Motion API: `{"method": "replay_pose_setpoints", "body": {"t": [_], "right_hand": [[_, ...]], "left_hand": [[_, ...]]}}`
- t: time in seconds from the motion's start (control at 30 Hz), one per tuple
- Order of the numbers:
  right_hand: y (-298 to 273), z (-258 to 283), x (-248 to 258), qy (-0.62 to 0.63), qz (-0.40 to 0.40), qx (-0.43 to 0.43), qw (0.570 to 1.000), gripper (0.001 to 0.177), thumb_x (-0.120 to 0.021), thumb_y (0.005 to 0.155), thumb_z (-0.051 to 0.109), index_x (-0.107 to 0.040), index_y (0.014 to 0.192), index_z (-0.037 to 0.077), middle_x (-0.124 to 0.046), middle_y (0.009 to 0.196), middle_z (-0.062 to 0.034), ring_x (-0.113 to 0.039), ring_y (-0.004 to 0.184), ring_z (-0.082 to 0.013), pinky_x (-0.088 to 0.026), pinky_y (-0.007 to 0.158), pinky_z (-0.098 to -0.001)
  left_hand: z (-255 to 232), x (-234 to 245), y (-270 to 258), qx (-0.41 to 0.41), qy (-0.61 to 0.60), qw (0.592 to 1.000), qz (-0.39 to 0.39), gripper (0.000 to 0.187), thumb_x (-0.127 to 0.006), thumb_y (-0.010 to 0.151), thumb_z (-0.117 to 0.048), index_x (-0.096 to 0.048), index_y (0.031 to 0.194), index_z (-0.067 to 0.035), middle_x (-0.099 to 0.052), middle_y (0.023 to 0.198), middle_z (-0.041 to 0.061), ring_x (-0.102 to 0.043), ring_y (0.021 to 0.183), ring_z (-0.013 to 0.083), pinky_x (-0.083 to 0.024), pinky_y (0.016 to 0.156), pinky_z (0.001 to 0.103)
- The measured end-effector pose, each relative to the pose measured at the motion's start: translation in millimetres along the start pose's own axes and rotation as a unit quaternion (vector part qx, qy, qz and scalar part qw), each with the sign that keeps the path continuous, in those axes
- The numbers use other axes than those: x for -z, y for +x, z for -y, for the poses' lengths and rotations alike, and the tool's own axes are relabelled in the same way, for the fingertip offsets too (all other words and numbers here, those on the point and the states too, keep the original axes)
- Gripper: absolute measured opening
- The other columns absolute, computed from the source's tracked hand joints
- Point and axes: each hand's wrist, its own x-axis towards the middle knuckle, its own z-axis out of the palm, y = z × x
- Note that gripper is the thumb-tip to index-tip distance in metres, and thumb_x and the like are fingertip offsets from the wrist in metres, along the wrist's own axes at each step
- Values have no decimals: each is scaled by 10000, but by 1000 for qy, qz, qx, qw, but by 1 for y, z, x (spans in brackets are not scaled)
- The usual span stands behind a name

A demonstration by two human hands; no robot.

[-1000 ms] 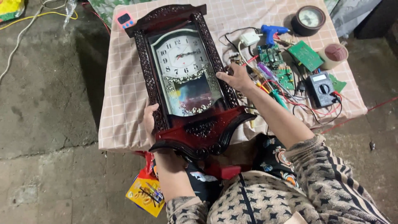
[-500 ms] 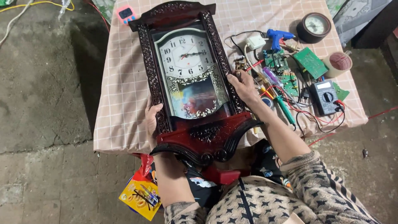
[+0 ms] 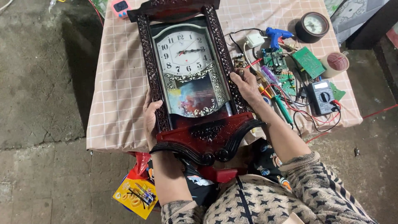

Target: The person removes the front face of a wall clock from its wooden frame and places it on a table. They then use a screwdriver to unscrew the back cover of the clock face, exposing the internal mechanism and batteries.

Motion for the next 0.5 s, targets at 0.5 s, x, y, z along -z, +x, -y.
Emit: {"method": "replay_pose_setpoints", "body": {"t": [0.5], "right_hand": [[2, -24, 13, -30, -14, -19, 999, 239, -766, 971, 248, -726, 1119, 65, -633, 823, -21, -585, 797, -85, -506, 727, -226]], "left_hand": [[-43, -35, -19, -15, -21, 999, 29, 818, -685, 832, -202, -362, 1583, -166, -466, 1557, 176, -469, 1400, 310, -359, 1169, 472]]}}
